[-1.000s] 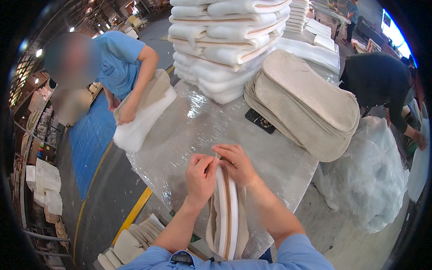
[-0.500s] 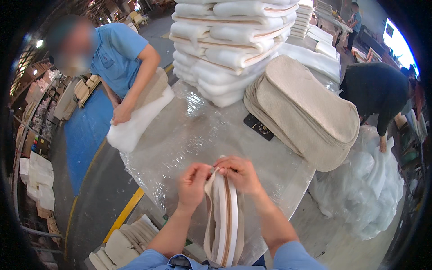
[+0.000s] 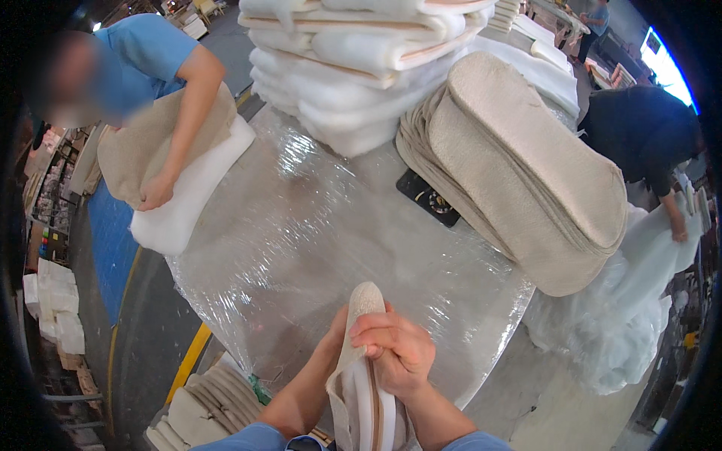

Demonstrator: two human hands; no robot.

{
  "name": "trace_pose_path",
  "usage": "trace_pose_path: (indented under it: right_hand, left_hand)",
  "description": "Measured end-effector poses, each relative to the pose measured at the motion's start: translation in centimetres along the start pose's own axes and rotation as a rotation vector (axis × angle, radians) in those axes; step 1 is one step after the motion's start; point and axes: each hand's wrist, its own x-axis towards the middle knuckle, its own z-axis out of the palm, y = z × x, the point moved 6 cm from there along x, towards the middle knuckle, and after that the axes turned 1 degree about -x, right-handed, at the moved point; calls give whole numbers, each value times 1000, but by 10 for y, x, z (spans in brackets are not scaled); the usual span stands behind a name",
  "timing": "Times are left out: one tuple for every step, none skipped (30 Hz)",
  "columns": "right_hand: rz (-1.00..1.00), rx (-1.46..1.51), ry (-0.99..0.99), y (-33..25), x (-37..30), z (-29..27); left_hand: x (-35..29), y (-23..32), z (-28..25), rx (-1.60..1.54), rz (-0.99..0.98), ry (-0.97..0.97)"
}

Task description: The person inserts white foam pads into beige fabric covers, folds the edges, and stacks the finished cushions on a table. Other workers are visible nearby performing similar tasks.

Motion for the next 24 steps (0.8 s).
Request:
trace_pose_path:
  right_hand:
    - [-4,3,-3,-1,-1,1]
    - [-24,37,-1,-4,-3,2]
    - [-44,71,-1,-6,-4,3]
    - [-64,105,-2,-9,-6,4]
    - [-69,135,-8,-8,-8,3]
    - [-81,162,-14,-10,-8,2]
    - [-93,189,-22,-10,-9,2]
    - [-98,213,-22,-10,-11,0]
    - [-106,241,-30,-11,-12,1]
    - [-114,267,-38,-12,-14,1]
    - [-118,280,-49,-13,-15,0]
    - [-122,291,-59,-15,-17,0]
    - [-126,302,-69,-16,-18,0]
    - [-126,305,-73,-17,-18,0]
    - [-126,308,-77,-18,-17,1]
    - [-125,311,-82,-18,-17,1]
    - [-136,311,-82,-19,-17,2]
    - [-147,312,-82,-18,-18,2]
    - [-158,313,-83,-18,-19,3]
    - [-141,300,-79,-16,-20,3]
    - [-125,287,-77,-14,-21,3]
    - [-109,274,-74,-14,-21,3]
    - [-116,268,-83,-16,-21,4]
    - [-123,262,-91,-19,-21,4]
  left_hand:
    - [7,-1,-6,-42,-5,11]
    - [16,1,-10,-81,-11,19]
    - [21,3,-15,-121,-15,29]
    - [24,7,-18,-75,49,-15]
    - [25,12,-13,-32,101,-61]
    - [25,21,-2,13,157,-113]
    - [22,29,6,85,229,-107]
    - [16,39,21,166,296,-98]
    - [8,50,33,245,372,-88]
    - [3,58,42,333,404,-106]
    - [-2,67,51,424,440,-126]
    - [-7,73,58,514,475,-146]
    - [-13,77,62,507,514,-167]
    - [-19,78,65,499,550,-187]
    - [-24,80,69,490,585,-207]
    - [-27,81,72,509,610,-210]
    - [-32,86,78,527,643,-212]
    - [-36,89,83,545,676,-215]
    - [-41,92,88,594,718,-233]
    - [-46,97,94,650,761,-252]
    - [-52,100,101,707,804,-271]
    - [-58,102,106,719,793,-277]
    - [-63,106,112,736,788,-284]
    - [-68,109,116,752,782,-291]
